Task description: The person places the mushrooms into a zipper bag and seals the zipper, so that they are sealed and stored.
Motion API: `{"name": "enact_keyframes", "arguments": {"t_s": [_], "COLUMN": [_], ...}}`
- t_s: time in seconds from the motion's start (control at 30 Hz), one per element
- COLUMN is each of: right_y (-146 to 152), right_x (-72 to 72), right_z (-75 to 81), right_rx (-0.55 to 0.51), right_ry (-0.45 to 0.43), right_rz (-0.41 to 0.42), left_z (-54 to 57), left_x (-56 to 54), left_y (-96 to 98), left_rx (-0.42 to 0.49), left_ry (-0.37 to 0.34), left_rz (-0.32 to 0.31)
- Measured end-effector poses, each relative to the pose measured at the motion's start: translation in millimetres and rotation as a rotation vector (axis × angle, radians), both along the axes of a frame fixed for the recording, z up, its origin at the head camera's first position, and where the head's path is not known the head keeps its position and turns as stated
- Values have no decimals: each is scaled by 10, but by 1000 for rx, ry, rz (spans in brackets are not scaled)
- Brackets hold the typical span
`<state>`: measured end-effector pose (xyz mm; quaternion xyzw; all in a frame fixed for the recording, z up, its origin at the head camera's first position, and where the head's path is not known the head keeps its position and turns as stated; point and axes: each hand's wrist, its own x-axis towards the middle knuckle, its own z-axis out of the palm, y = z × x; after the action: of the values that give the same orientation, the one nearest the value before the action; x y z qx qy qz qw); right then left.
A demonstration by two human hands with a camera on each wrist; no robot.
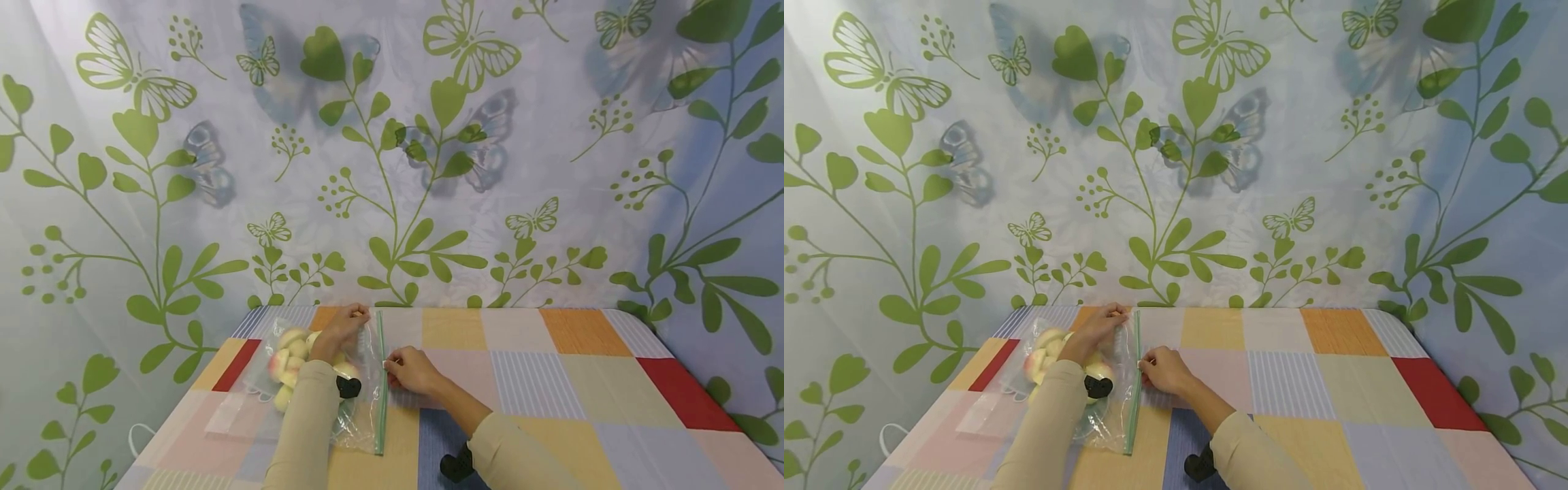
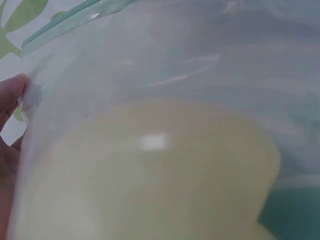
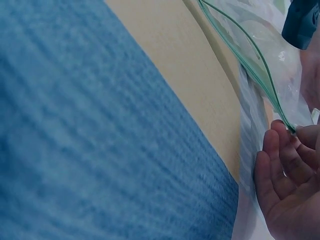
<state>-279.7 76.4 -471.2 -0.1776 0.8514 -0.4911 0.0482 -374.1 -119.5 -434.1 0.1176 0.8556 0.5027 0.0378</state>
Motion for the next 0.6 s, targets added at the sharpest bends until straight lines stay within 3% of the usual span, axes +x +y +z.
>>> {"name": "enact_keyframes", "arguments": {"t_s": [0.6], "right_y": [2], "right_x": [40], "right_z": [-24], "right_rx": [-12], "right_ry": [-6], "right_rz": [-15], "left_z": [-15], "left_x": [-29], "left_y": [9], "left_rx": [-16], "left_ry": [-8], "left_rz": [9]}}
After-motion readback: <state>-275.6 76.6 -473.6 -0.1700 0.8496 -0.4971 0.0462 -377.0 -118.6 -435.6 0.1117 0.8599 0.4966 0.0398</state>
